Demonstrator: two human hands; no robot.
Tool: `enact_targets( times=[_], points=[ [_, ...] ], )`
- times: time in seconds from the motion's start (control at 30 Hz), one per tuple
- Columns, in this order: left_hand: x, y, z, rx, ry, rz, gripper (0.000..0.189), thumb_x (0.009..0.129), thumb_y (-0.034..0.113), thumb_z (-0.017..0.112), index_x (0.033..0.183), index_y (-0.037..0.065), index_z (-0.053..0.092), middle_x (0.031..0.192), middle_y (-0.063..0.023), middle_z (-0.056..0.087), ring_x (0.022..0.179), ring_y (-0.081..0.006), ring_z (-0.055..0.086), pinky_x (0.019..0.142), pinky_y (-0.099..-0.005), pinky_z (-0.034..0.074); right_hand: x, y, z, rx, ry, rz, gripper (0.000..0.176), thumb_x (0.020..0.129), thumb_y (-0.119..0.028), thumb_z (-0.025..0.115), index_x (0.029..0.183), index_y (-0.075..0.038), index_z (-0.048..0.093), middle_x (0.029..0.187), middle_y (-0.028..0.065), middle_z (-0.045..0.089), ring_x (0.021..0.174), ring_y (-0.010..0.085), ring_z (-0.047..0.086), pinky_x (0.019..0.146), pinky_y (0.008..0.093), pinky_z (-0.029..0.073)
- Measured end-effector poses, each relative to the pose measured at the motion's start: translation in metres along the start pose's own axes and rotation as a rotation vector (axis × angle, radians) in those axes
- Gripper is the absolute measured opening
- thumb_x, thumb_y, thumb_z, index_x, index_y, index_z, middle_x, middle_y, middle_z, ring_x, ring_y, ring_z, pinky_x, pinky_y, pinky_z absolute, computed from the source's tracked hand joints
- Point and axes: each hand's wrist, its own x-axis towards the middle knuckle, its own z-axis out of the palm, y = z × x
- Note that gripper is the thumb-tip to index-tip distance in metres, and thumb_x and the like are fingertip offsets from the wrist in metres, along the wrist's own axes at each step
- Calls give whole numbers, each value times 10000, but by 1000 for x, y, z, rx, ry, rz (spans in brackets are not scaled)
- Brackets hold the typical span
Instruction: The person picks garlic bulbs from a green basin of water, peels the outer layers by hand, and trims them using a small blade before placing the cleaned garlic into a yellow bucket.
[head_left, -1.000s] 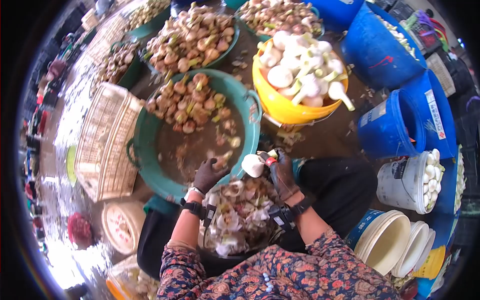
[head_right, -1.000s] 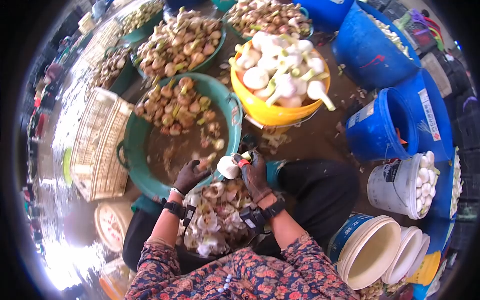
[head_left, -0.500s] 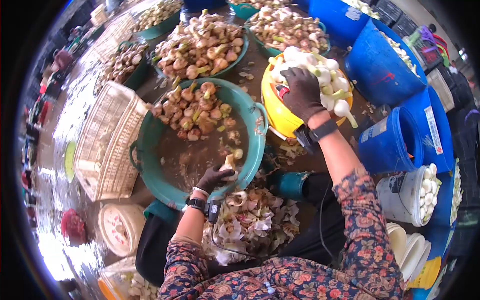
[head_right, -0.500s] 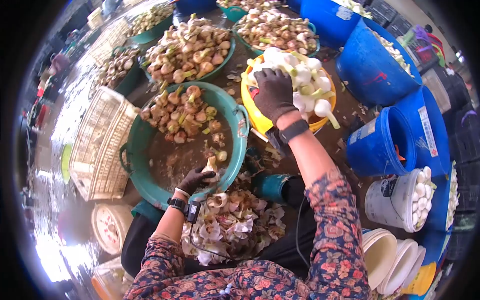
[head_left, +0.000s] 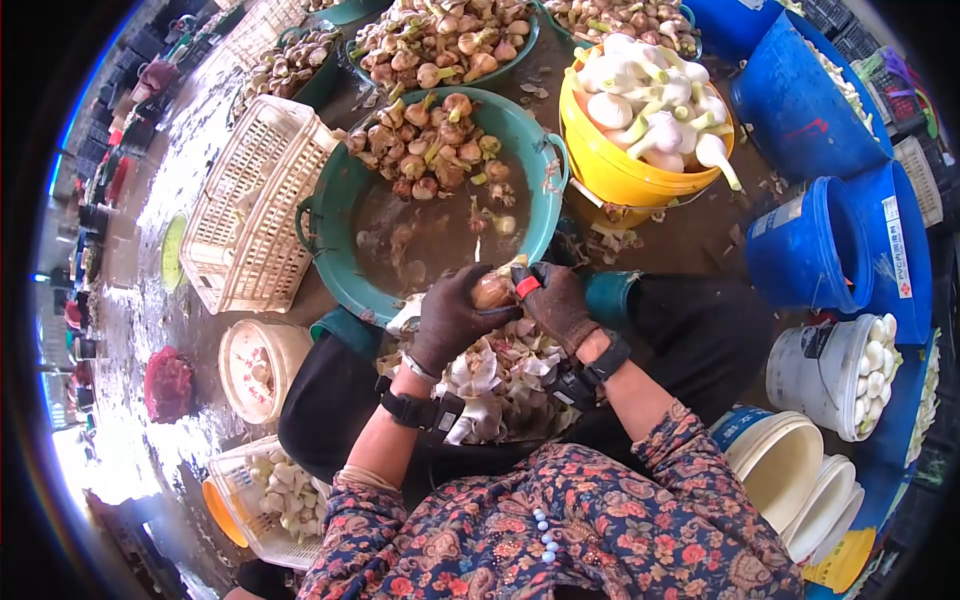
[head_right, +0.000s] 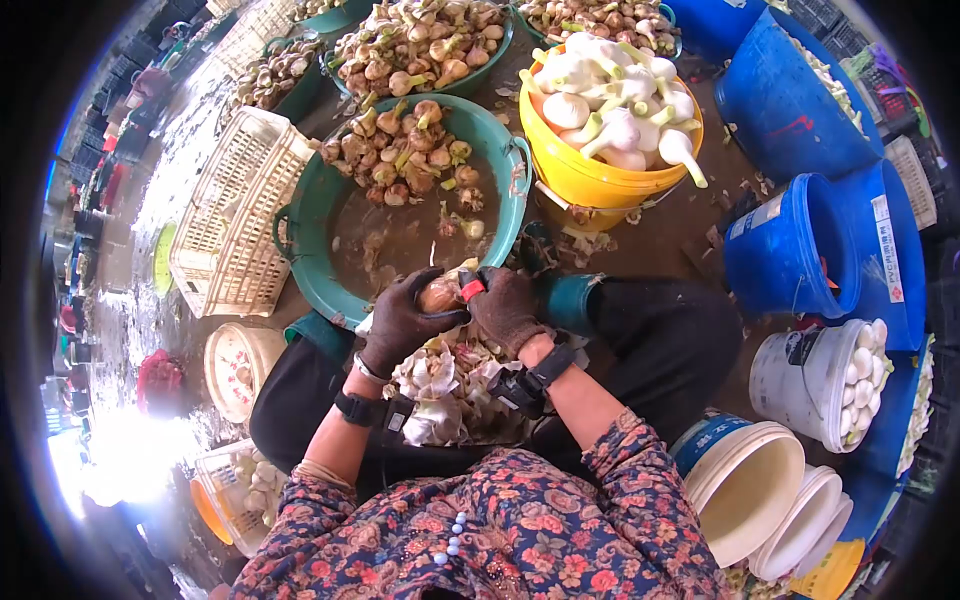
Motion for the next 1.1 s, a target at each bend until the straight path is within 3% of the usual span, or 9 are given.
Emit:
enact_targets(
  times=[0.17, 0.23, 0.3, 0.37, 0.77, 0.83, 0.97, 1.03, 1.1],
  points=[
    [-9, -7, 5, -313, 34, -14, 592, 677, 354, 779, 1090, -23, 584, 871, -68, 649, 759, -158, 611, 683, -296, 492, -9, 30, 10, 402, -42, 18, 261, 878, -224, 529, 770, -6, 623, 609, 115, 582, 545, 205, 566, 517, 356, 432],
    [-12, 0, -6, -846, -166, -442, 594, 694, 324, 775, 1118, -36, 567, 894, -67, 646, 772, -143, 604, 689, -279, 490, -13, 15, -9, 987, -217, 370, 220, 887, -163, 507, 822, 1, 640, 657, 35, 593, 577, 100, 510, 514, 308, 418],
    [-13, -10, 2, -864, -169, -494, 597, 688, 268, 789, 1147, -33, 553, 941, -73, 643, 821, -125, 598, 734, -266, 491, -11, 27, -8, 941, -280, 430, 238, 892, -188, 534, 838, 16, 645, 700, 5, 611, 594, 92, 510, 525, 276, 414],
    [-13, -11, 14, -491, -67, -155, 596, 672, 240, 803, 1139, -38, 558, 973, -89, 645, 857, -121, 600, 773, -264, 490, -8, 34, 7, 669, -119, 100, 259, 883, -219, 572, 842, 27, 642, 699, 26, 620, 615, 99, 522, 557, 280, 429],
    [-18, -37, 10, -461, -202, -190, 595, 704, 291, 775, 1151, -35, 556, 958, -71, 644, 841, -123, 602, 753, -260, 493, -15, 32, 5, 152, -228, -138, 237, 857, -159, 542, 988, 29, 602, 754, 145, 634, 664, 245, 605, 637, 366, 478],
    [-23, -43, 6, -1073, -317, -463, 566, 773, 292, 707, 1203, -26, 519, 960, -46, 637, 832, -133, 605, 745, -255, 491, -16, 34, 2, 1080, -417, 352, 216, 854, -137, 534, 993, 13, 602, 790, 64, 643, 681, 194, 616, 642, 317, 503],
    [-26, -37, 30, -1140, -63, -306, 556, 831, 263, 638, 1270, -20, 447, 1116, -73, 575, 960, -137, 570, 807, -257, 472, -7, 34, 3, 972, -388, 572, 404, 883, -395, 527, 1044, -31, 600, 976, 56, 624, 825, 126, 607, 719, 233, 490],
    [-23, -17, 36, -988, 93, -247, 598, 795, 245, 692, 1270, -16, 441, 1183, -84, 539, 1092, -168, 507, 949, -302, 388, -18, 31, 3, 1121, -459, 513, 497, 881, -491, 486, 1116, -60, 565, 1043, 77, 606, 909, 181, 596, 771, 311, 488],
    [-20, -30, 43, -764, -21, -222, 667, 737, 248, 752, 1267, -11, 440, 1201, -96, 534, 1100, -191, 505, 958, -318, 378, -26, 14, -3, 983, -505, 36, 497, 889, -485, 473, 1180, -84, 514, 1050, 77, 605, 932, 233, 592, 794, 381, 478]
  ],
)
